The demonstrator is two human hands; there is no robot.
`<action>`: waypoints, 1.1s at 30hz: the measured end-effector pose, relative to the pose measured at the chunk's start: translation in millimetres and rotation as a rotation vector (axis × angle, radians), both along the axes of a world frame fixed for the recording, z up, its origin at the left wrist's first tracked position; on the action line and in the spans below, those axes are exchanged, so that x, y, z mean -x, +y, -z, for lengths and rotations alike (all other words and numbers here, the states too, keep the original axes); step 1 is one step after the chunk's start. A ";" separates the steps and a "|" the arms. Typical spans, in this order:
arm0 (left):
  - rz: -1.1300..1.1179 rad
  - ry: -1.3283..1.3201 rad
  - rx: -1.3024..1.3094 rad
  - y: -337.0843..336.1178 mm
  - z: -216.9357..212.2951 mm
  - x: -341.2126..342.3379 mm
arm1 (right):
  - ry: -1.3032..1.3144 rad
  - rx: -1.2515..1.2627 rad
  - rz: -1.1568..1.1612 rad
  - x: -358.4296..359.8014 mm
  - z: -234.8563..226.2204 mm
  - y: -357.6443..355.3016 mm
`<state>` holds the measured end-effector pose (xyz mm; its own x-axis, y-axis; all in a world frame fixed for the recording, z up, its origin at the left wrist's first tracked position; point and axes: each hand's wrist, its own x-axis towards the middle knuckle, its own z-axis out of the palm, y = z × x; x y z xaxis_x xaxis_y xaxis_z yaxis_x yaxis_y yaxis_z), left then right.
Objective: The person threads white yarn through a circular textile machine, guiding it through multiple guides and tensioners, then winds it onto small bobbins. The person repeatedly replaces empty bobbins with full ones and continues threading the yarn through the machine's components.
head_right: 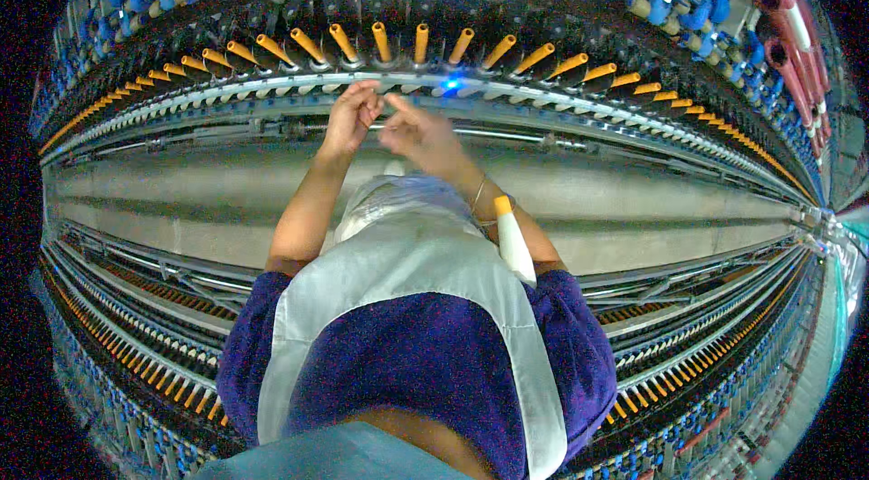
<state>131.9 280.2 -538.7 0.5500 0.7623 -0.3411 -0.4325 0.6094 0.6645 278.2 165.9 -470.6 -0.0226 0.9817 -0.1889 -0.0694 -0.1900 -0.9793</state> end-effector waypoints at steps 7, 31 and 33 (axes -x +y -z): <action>0.489 0.559 -0.485 20.3 35.7 28.5 | -0.954 -0.043 0.034 -77.8 44.0 4.8; -0.160 0.034 0.598 73.4 118.5 17.0 | -1.239 0.129 0.682 -47.4 155.0 80.9; -0.205 -0.120 0.413 56.1 108.0 13.7 | -1.141 0.106 0.713 -51.3 145.4 65.7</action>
<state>118.1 336.3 -646.7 0.4567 0.6729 -0.5819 -0.6301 0.7064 0.3224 329.5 231.7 -616.0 0.7011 0.6936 0.1653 0.6531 -0.5316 -0.5394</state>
